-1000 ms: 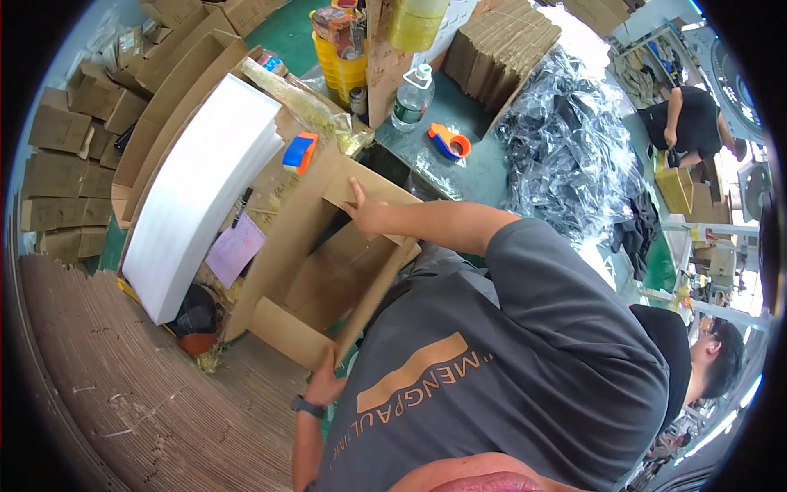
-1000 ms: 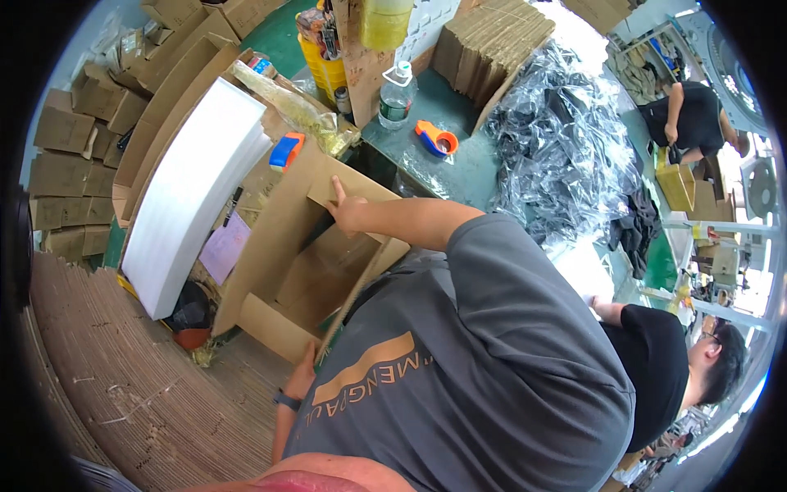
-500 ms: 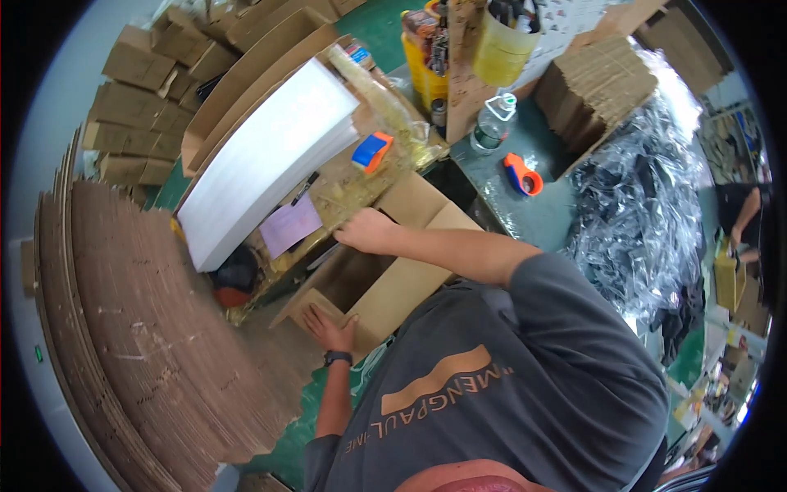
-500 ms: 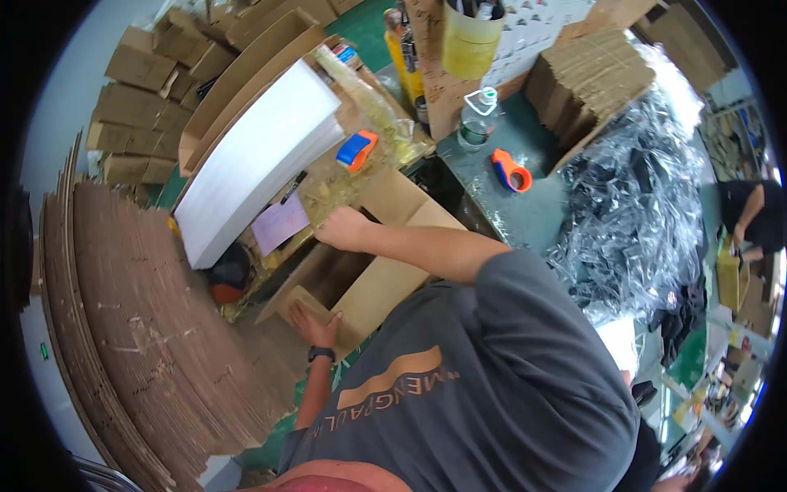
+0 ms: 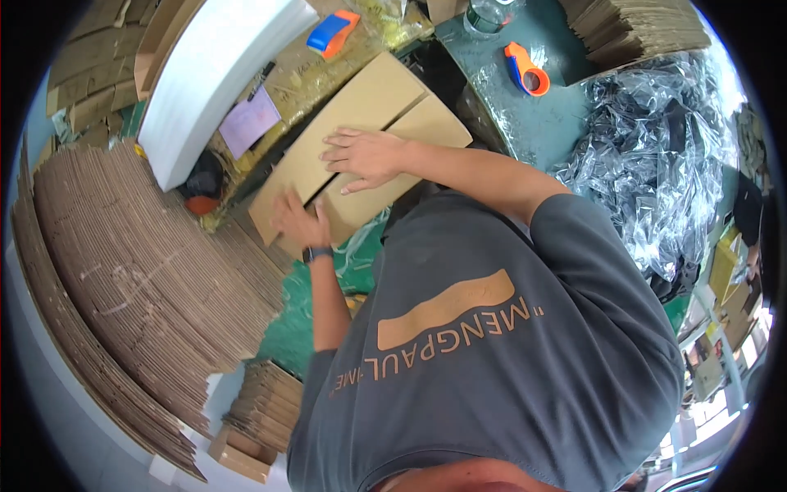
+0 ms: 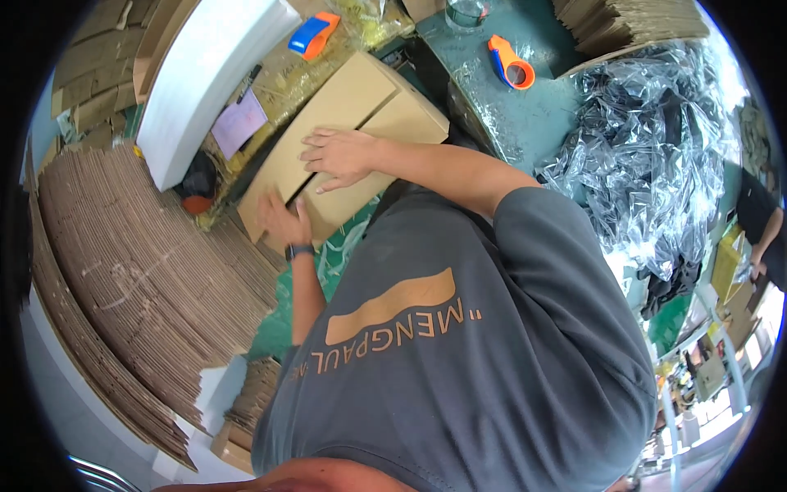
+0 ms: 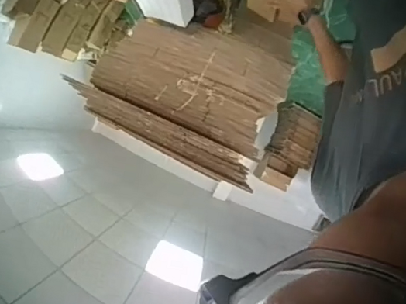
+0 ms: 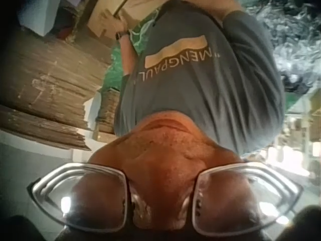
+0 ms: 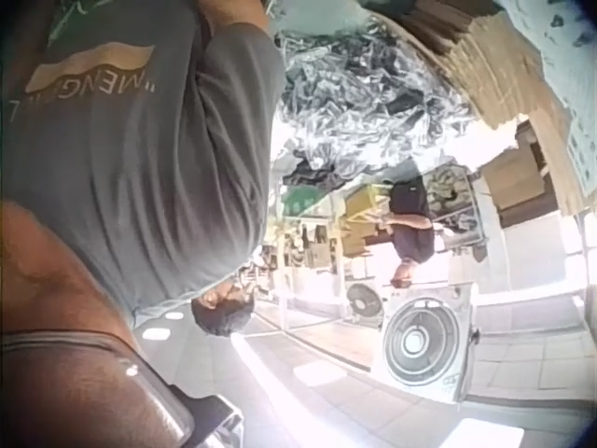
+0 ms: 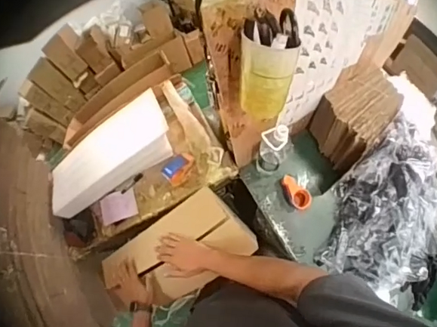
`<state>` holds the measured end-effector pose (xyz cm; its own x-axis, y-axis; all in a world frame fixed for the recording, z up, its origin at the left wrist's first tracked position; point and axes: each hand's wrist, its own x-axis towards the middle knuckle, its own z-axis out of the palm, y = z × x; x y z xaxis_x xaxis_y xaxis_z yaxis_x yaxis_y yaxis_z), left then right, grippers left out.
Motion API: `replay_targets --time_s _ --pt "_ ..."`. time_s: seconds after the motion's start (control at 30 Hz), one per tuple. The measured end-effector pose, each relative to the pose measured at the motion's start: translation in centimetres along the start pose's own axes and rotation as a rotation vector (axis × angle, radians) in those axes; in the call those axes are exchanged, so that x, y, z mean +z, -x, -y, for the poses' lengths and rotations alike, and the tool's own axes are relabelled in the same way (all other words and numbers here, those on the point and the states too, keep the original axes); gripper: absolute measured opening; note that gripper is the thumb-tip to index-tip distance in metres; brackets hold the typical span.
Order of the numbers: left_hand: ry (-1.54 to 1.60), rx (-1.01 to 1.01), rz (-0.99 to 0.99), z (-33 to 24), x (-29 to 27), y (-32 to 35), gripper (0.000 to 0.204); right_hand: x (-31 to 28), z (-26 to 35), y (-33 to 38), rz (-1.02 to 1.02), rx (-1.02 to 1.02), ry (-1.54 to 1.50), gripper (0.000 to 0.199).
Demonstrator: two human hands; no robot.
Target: Packaging plastic products into cardboard boxes with protective foam and sealing them with tape.
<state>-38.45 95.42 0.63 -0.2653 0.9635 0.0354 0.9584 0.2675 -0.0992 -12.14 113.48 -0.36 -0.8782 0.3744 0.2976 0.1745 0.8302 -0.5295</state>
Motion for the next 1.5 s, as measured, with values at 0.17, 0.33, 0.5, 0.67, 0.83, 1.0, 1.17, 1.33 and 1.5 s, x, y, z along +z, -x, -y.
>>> replay_targets --time_s 0.17,0.33,0.5,0.67,0.83,1.0,1.17,1.33,1.5 --pt "0.276 -0.036 0.052 2.1 2.9 -0.1 0.073 -3.8 -2.5 7.4 -0.57 0.636 -0.114 0.04" --pt "0.416 -0.062 -0.013 2.1 0.8 -2.4 0.067 -4.3 -14.0 28.0 -0.578 1.261 0.45 0.051" --pt "0.494 0.169 0.18 6.0 0.9 -8.2 0.06 -3.4 -16.4 32.2 -0.199 1.344 0.284 0.048" --pt "0.581 0.286 0.089 7.4 2.4 -8.2 0.07 -7.3 -10.1 25.6 -0.635 1.227 0.176 0.037" --pt "0.636 0.31 0.126 7.8 2.1 -6.3 0.102 -11.4 5.9 3.8 -0.896 1.049 -0.633 0.044" --pt "0.711 0.22 0.102 8.7 2.4 -4.8 0.095 -6.6 2.0 -17.1 -0.143 0.885 -0.406 0.045" --pt "0.771 0.2 0.119 9.4 0.9 -5.1 0.089 1.5 -9.3 -29.0 0.605 1.213 -0.054 0.042" --pt "0.75 0.229 0.077 10.7 1.7 -4.9 0.089 1.2 -6.1 -33.8 0.886 1.367 -0.354 0.031" --pt "0.75 0.235 0.079 10.4 1.5 -5.3 0.087 -3.7 -3.8 -26.8 0.784 0.532 0.076 0.047"
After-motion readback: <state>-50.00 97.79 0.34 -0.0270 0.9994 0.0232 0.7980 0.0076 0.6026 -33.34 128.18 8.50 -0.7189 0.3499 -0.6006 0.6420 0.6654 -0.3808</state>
